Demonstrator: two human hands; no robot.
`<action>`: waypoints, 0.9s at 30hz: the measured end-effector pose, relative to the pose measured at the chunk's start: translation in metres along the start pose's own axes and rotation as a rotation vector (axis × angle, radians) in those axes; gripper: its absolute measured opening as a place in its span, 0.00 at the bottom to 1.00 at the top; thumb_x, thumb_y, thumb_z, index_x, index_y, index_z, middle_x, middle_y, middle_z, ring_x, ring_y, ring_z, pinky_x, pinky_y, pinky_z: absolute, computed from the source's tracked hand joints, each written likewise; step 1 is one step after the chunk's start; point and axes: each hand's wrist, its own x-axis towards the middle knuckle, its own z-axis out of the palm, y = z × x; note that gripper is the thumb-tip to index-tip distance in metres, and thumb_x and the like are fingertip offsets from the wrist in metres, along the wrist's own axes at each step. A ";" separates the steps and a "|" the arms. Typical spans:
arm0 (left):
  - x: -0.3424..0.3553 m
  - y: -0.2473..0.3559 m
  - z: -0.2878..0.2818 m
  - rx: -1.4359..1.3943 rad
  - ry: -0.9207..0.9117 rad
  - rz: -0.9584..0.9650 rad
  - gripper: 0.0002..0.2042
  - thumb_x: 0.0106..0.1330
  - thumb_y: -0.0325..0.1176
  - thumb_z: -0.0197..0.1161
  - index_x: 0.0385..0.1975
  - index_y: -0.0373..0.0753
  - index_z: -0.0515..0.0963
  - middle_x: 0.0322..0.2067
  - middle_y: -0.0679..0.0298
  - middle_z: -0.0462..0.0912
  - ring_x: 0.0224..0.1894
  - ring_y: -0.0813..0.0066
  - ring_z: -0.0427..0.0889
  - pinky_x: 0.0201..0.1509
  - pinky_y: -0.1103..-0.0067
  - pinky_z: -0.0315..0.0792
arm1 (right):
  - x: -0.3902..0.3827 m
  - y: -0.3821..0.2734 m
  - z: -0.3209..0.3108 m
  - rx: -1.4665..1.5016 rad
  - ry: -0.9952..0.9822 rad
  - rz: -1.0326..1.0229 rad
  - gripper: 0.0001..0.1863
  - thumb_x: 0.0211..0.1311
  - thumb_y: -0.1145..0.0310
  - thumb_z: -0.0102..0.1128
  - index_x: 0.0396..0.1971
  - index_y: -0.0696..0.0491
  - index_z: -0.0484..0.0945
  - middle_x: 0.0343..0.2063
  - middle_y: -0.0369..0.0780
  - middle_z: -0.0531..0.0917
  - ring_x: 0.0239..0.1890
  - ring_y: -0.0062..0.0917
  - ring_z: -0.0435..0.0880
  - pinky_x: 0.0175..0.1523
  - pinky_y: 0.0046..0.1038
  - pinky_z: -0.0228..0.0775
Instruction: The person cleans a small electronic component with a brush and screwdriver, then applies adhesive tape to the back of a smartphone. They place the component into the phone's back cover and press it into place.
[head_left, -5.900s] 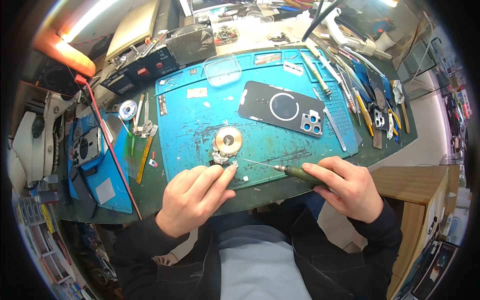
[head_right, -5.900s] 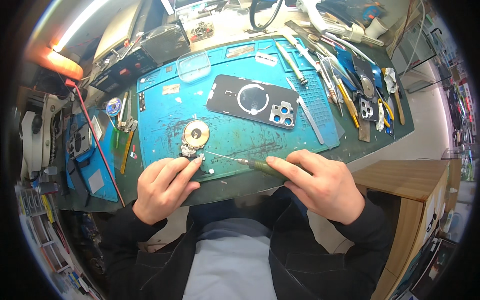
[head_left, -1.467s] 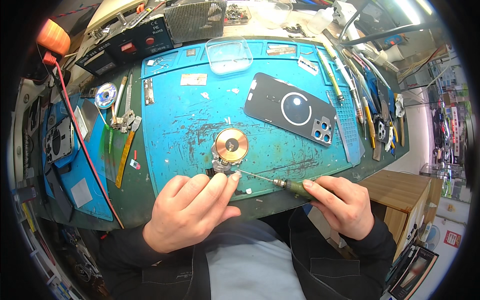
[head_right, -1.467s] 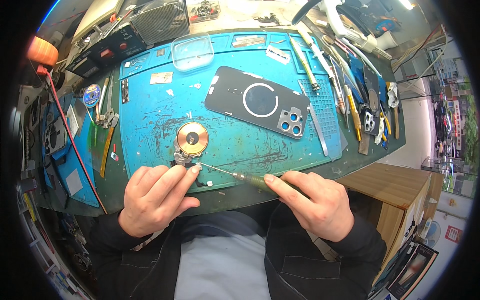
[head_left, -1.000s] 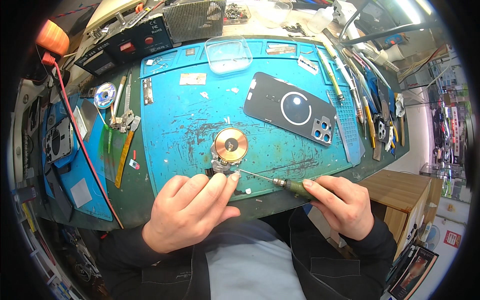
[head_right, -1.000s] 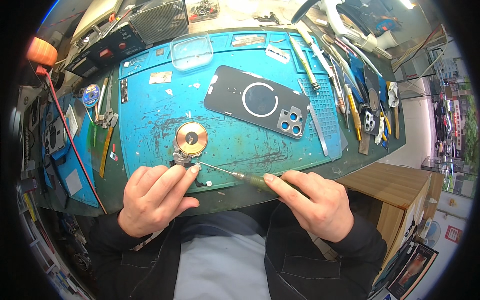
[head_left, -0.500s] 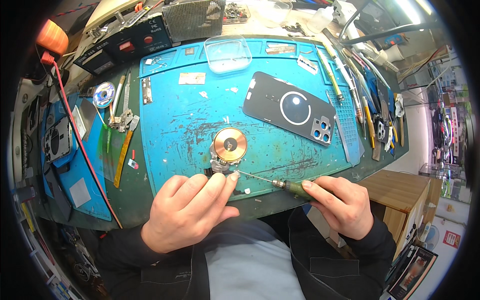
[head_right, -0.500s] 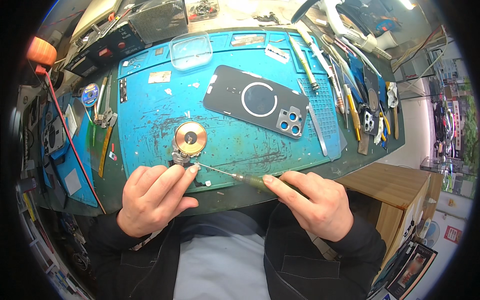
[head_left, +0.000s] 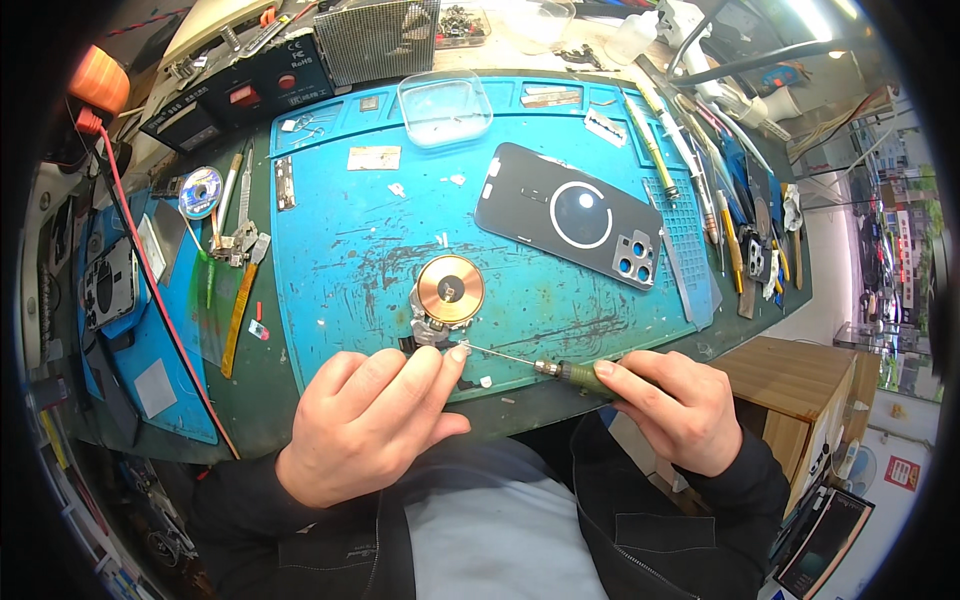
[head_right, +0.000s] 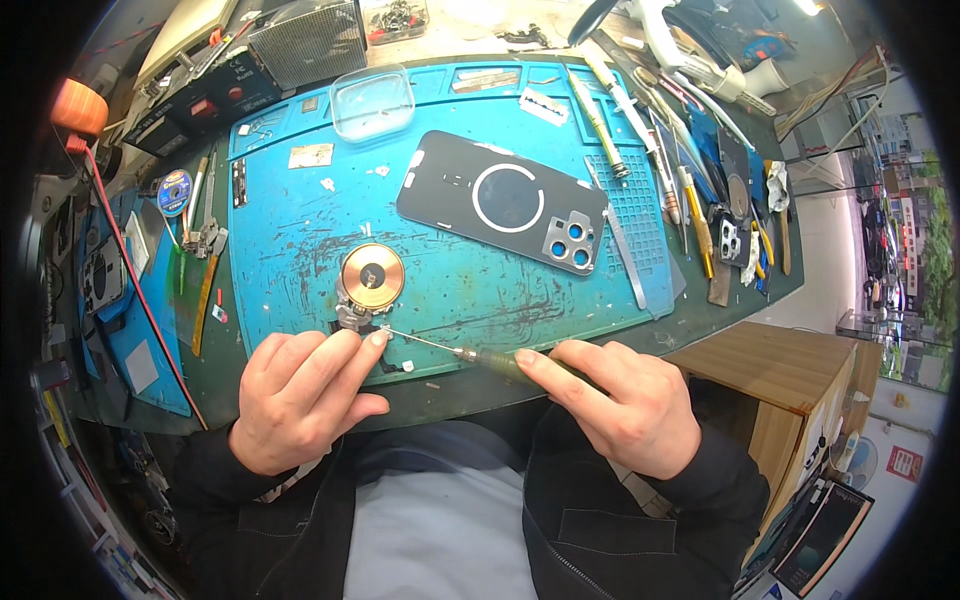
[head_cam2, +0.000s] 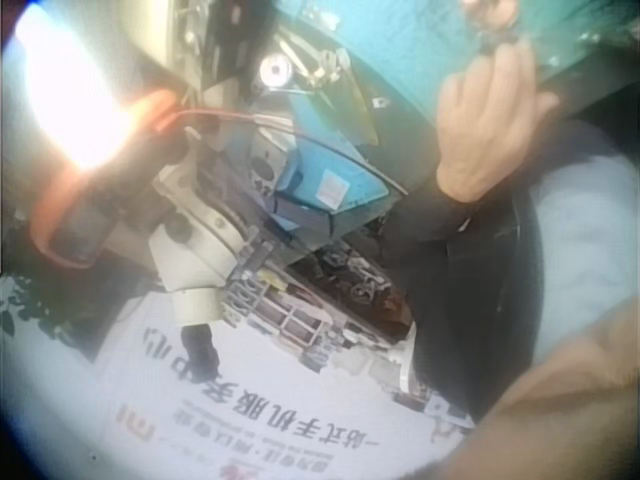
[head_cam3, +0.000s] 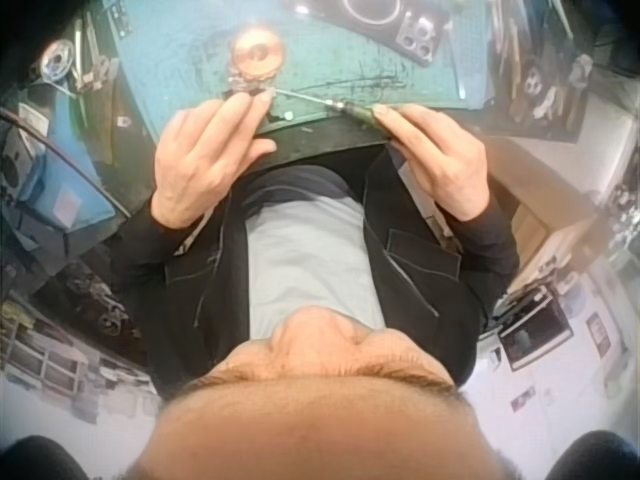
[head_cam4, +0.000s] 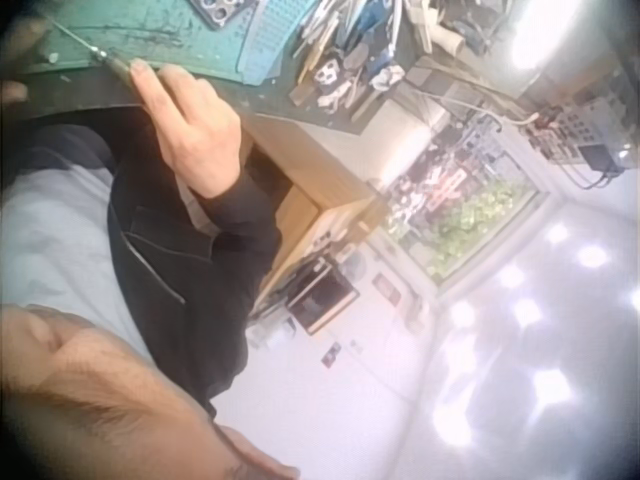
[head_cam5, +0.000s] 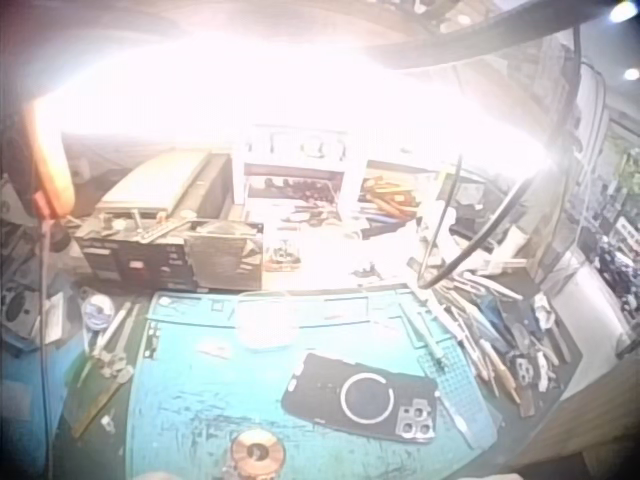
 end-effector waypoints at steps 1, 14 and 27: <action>0.000 0.000 0.000 0.000 0.000 0.001 0.25 0.73 0.50 0.62 0.53 0.33 0.85 0.46 0.62 0.79 0.40 0.69 0.77 0.39 0.72 0.70 | 0.000 0.000 0.000 0.001 0.000 0.000 0.25 0.56 0.78 0.69 0.57 0.50 0.85 0.41 0.37 0.86 0.32 0.27 0.84 0.34 0.27 0.79; 0.003 0.001 -0.003 -0.129 0.133 -0.066 0.17 0.64 0.38 0.73 0.48 0.34 0.86 0.41 0.62 0.85 0.38 0.64 0.84 0.39 0.71 0.77 | -0.018 -0.003 0.008 0.498 -0.080 0.118 0.28 0.72 0.61 0.66 0.68 0.55 0.73 0.37 0.44 0.81 0.34 0.39 0.82 0.39 0.34 0.75; 0.000 0.042 -0.026 -0.792 0.174 -0.301 0.16 0.65 0.28 0.74 0.52 0.36 0.84 0.37 0.64 0.85 0.35 0.72 0.82 0.36 0.78 0.78 | -0.019 -0.053 0.059 1.041 -0.003 0.080 0.23 0.80 0.55 0.57 0.62 0.58 0.73 0.38 0.38 0.81 0.37 0.23 0.80 0.47 0.28 0.74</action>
